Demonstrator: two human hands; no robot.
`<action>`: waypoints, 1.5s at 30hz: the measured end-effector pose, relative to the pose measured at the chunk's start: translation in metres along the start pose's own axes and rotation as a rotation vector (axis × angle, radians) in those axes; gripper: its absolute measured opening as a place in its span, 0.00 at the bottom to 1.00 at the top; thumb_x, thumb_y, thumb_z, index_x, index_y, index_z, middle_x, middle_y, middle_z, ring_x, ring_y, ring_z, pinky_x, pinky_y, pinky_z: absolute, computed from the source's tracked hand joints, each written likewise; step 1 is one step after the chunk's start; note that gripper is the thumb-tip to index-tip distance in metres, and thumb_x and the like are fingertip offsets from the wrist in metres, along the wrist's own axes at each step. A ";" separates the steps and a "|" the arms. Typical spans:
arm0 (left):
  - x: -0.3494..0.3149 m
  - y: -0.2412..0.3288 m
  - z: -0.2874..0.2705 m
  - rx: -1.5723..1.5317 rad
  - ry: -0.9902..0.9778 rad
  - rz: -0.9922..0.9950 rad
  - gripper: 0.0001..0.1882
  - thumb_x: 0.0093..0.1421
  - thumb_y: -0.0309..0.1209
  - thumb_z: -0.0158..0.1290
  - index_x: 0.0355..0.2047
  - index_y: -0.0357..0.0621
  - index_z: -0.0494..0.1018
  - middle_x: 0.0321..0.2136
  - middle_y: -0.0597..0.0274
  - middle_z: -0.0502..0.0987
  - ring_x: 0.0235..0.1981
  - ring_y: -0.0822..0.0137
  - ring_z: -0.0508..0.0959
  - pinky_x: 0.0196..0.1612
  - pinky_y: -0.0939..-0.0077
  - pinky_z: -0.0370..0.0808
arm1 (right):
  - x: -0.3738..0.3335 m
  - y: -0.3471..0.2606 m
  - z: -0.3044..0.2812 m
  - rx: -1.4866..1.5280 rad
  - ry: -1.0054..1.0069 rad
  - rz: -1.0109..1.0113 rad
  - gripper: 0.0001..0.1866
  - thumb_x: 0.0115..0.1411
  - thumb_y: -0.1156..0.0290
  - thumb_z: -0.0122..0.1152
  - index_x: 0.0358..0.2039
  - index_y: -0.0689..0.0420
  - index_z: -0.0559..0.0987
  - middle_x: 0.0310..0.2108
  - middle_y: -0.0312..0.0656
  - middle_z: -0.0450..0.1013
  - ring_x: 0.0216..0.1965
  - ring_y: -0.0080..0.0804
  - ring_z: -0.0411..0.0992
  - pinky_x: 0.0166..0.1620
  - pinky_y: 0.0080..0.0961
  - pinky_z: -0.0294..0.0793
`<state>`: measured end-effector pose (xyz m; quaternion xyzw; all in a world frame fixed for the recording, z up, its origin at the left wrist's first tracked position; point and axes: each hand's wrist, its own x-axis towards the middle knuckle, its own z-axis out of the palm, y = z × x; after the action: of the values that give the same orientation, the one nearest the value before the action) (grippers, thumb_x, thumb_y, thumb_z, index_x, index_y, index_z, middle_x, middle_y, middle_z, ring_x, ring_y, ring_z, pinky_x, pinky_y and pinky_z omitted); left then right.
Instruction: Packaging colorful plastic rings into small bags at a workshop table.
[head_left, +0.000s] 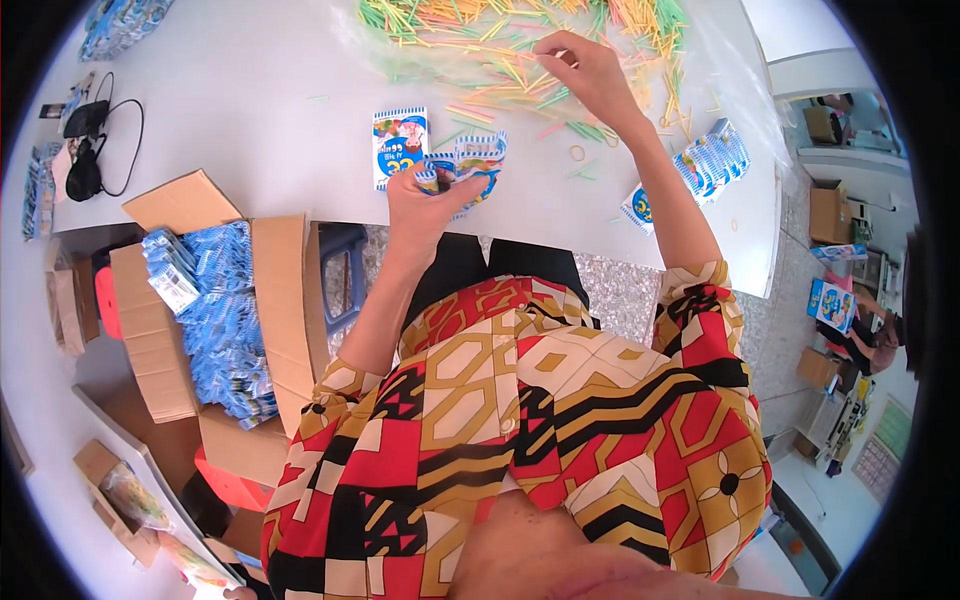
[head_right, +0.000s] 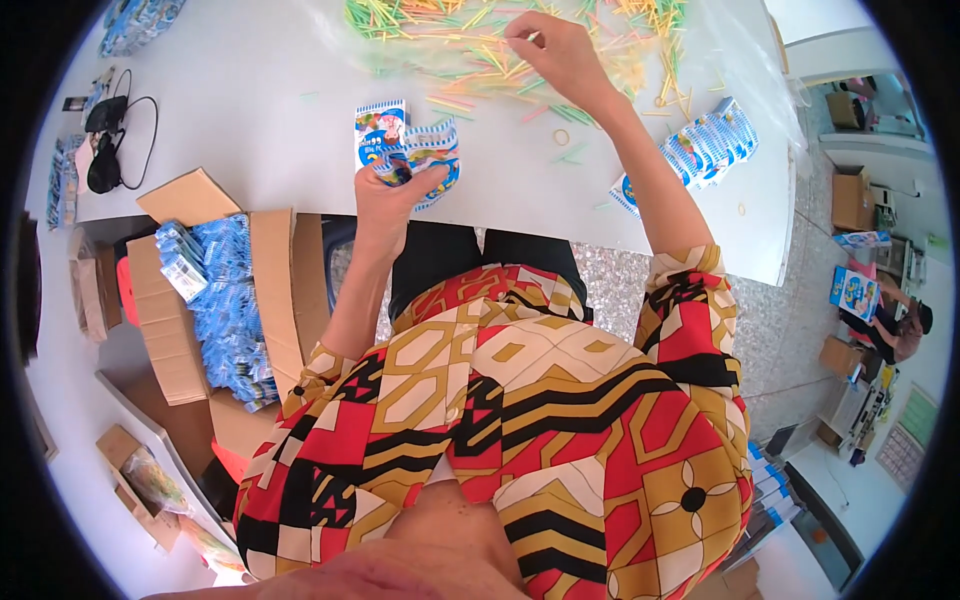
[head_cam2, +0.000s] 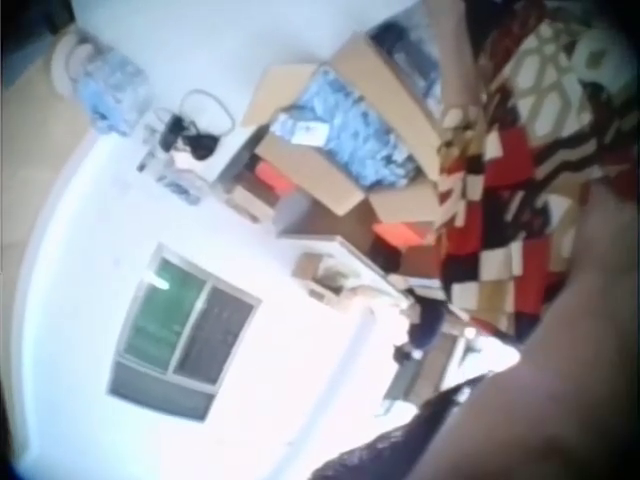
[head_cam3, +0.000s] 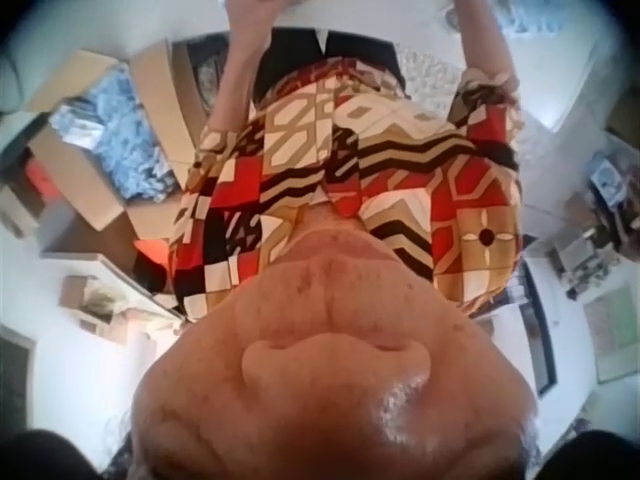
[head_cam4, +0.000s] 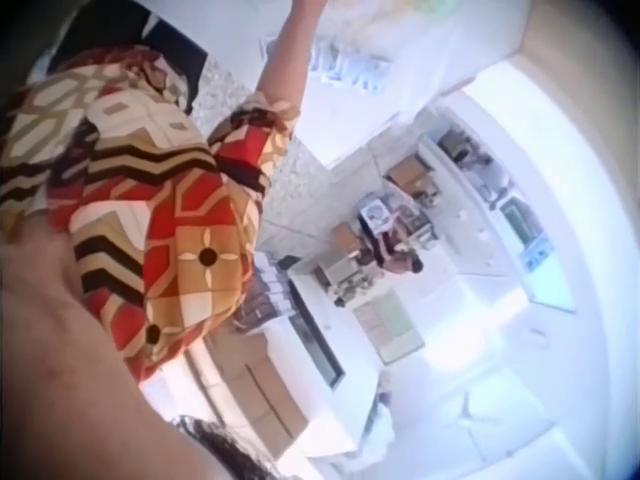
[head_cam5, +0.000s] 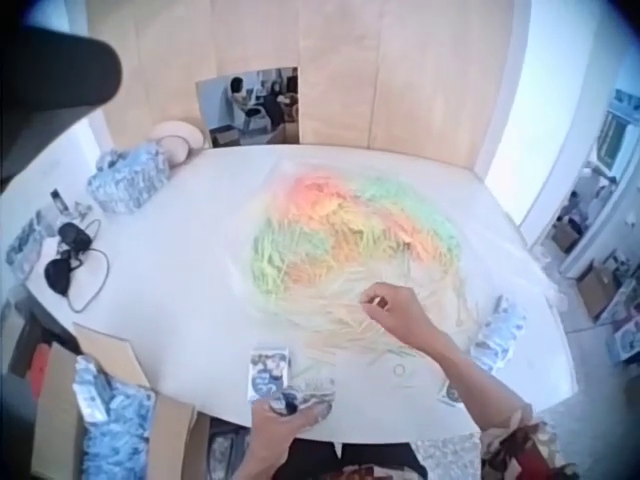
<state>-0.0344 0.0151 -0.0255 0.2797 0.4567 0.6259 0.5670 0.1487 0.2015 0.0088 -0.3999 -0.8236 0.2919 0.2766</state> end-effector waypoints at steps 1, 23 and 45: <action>-0.001 0.004 0.000 -0.025 0.002 -0.001 0.11 0.46 0.22 0.63 0.31 0.35 0.77 0.26 0.65 0.78 0.24 0.80 0.74 0.27 0.87 0.69 | 0.001 -0.001 0.004 0.001 -0.051 -0.037 0.09 0.56 0.71 0.58 0.35 0.61 0.76 0.26 0.35 0.73 0.26 0.20 0.69 0.31 0.17 0.69; -0.008 0.007 -0.016 -0.054 0.050 -0.028 0.11 0.48 0.22 0.62 0.34 0.34 0.77 0.30 0.63 0.79 0.29 0.77 0.76 0.35 0.83 0.72 | -0.024 -0.018 0.064 -0.551 -0.319 -0.215 0.14 0.48 0.74 0.60 0.35 0.64 0.71 0.36 0.50 0.69 0.38 0.48 0.71 0.39 0.39 0.73; -0.002 0.017 -0.036 -0.097 0.166 0.090 0.14 0.49 0.21 0.62 0.37 0.35 0.77 0.31 0.62 0.79 0.30 0.77 0.77 0.37 0.83 0.73 | -0.030 -0.017 0.069 -0.421 -0.525 -0.202 0.17 0.48 0.80 0.56 0.40 0.57 0.70 0.39 0.42 0.69 0.41 0.43 0.70 0.44 0.36 0.69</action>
<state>-0.0730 0.0047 -0.0258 0.2195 0.4581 0.6931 0.5114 0.1079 0.1502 -0.0324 -0.2760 -0.9442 0.1798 -0.0055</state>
